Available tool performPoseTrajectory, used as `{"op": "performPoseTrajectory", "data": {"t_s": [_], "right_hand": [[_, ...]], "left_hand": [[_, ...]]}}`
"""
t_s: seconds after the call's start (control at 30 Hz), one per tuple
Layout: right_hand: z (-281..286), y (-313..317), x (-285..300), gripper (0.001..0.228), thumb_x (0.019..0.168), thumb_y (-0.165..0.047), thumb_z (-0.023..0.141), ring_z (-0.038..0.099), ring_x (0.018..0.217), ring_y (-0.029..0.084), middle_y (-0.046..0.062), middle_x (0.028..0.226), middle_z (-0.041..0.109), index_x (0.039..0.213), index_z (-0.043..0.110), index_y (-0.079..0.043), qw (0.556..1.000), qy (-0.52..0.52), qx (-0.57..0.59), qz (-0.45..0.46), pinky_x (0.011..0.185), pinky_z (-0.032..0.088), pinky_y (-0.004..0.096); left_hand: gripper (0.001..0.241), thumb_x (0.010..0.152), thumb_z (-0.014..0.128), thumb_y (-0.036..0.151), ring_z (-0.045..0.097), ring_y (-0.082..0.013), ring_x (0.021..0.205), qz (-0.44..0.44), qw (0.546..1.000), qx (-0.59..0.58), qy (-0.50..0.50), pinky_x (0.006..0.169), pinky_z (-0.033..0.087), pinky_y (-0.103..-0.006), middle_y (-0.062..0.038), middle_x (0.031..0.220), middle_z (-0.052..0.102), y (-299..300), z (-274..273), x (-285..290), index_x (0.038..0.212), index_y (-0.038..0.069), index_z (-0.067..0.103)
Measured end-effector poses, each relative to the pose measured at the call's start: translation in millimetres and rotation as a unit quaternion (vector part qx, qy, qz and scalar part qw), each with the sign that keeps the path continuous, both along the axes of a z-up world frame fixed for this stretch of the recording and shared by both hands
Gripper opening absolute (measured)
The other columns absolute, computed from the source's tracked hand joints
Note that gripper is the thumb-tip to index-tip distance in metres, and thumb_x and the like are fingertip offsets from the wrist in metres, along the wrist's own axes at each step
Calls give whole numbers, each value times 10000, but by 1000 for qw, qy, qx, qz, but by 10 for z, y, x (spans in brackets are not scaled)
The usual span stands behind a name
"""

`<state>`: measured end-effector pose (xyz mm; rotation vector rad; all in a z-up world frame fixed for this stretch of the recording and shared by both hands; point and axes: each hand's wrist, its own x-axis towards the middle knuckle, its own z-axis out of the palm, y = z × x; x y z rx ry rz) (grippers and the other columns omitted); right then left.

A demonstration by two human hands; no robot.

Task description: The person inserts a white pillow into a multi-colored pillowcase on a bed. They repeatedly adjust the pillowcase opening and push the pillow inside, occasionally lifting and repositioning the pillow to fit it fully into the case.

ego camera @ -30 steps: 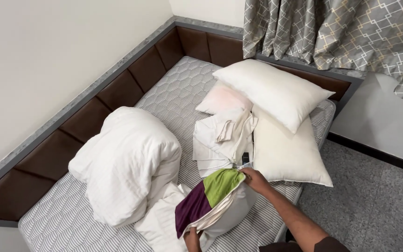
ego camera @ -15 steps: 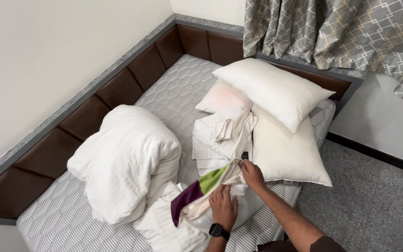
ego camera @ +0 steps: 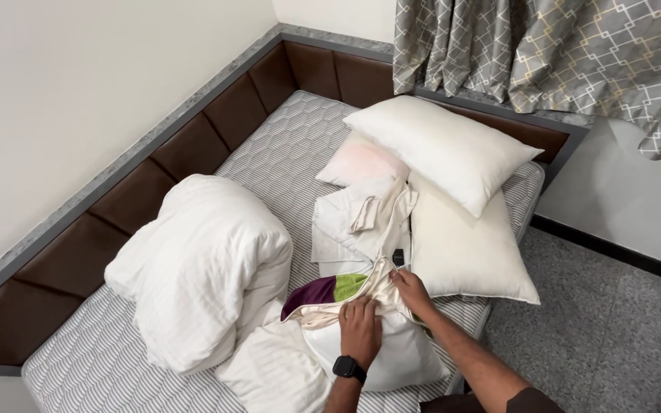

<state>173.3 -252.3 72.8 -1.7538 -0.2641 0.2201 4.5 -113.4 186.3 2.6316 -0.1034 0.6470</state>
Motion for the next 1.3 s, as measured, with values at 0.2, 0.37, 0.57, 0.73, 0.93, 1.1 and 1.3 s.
{"op": "performPoseTrajectory", "data": {"t_s": [0.2,0.37,0.57,0.73,0.93,1.1,1.3], "right_hand": [[545,-40,-280,228,948,-227,685,400,632,142,31,697,441,1140,612,-127,999,31,-13,40,562,355,326],[896,-256,-720,444,882,-187,725,658,801,163,24,1030,618,1252,500,-87,988,-22,-130,85,672,563,341],[490,-483,-979,328,811,-148,749,602,1157,374,185,1306,559,1116,636,-111,890,-349,-278,100,967,502,509],[680,-434,-974,550,722,-186,789,525,1219,486,296,1348,499,1238,646,-64,857,-399,-316,82,992,443,614],[426,-566,-684,471,838,-298,790,557,1253,321,176,1323,525,1204,583,-85,848,-250,-465,43,1031,497,476],[-252,-668,-464,572,888,-272,715,685,1074,275,117,1238,630,1374,477,-87,937,-11,-344,-68,822,627,401],[-538,-506,-192,489,939,-208,570,731,835,269,136,1012,733,1375,447,-24,985,-15,-118,-122,707,595,415]], "left_hand": [[567,803,771,221,531,-354,1086,-16,987,-15,162,1026,324,-502,-172,1159,591,0,146,-119,1297,32,564],[268,818,693,115,560,-328,1013,7,980,13,196,943,380,-479,-115,1029,606,143,-558,-136,1068,78,605],[177,787,667,55,578,-331,892,7,990,-25,138,831,409,-466,-103,912,609,110,-472,-149,949,85,603],[205,786,693,63,586,-332,908,-51,986,-97,129,821,410,-455,-115,914,607,-27,-151,-221,977,76,620],[177,843,738,133,586,-339,900,-34,985,-103,131,830,413,-453,-106,908,613,108,-241,-417,966,76,624],[265,817,711,111,578,-346,1083,-39,997,-42,43,1006,375,-486,-124,1045,637,320,-495,-616,1065,58,635],[390,793,695,122,483,-371,1162,142,979,-54,136,1057,303,-514,-147,1367,517,469,-627,-656,1171,84,609]]}}
